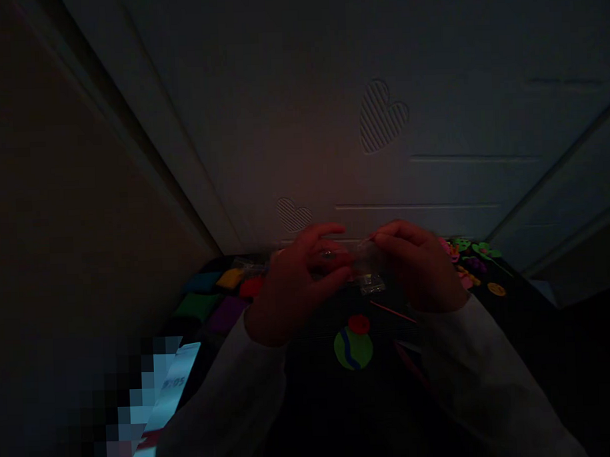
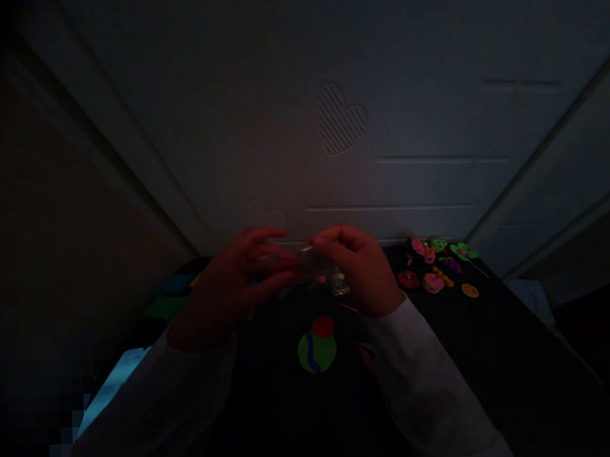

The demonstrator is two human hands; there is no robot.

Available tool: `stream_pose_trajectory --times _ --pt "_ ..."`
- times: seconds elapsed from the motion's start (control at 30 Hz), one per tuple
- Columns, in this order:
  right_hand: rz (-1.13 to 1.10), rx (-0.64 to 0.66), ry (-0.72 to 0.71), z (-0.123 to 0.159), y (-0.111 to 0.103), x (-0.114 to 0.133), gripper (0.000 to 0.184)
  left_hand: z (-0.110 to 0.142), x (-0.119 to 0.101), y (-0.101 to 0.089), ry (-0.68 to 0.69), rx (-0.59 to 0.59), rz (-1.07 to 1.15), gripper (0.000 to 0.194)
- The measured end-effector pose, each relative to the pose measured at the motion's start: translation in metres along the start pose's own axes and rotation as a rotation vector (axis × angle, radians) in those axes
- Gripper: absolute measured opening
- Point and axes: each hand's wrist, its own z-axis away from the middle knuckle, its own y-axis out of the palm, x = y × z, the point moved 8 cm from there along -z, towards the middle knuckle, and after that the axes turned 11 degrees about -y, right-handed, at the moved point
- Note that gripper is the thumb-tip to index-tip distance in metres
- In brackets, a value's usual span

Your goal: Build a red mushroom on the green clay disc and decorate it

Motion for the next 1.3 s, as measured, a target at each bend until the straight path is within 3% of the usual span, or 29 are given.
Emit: stream_pose_trajectory --times 0.07,0.13,0.23,0.4,0.5,0.67,1.03,1.3 --pt "0.093 0.058 -0.047 0.002 0.006 0.007 0.007 0.001 0.002 0.001 -0.048 0.03 0.013 0.042" --pt "0.223 0.127 -0.086 0.004 0.013 0.013 0.011 0.001 0.005 0.0 -0.107 0.037 0.065 0.025" --pt "0.373 0.156 -0.096 0.005 0.015 0.018 0.024 0.0 0.009 -0.006 -0.16 -0.015 0.166 0.015" --pt "0.533 0.172 -0.203 0.006 0.014 0.027 0.013 -0.001 0.007 -0.003 -0.132 0.001 0.216 0.017" --pt "0.653 0.251 -0.27 0.008 0.022 0.033 0.012 0.001 0.001 -0.002 -0.092 -0.006 0.117 0.022" --pt "0.811 0.36 -0.357 0.012 0.034 0.041 0.008 0.004 -0.013 -0.009 0.021 -0.122 -0.196 0.014" --pt "0.927 0.351 -0.403 0.009 0.031 0.041 0.01 0.013 -0.02 -0.011 0.232 -0.325 -0.324 0.009" --pt "0.924 0.34 -0.403 0.007 0.032 0.037 0.014 0.015 -0.006 -0.019 0.112 -0.423 -0.106 0.012"
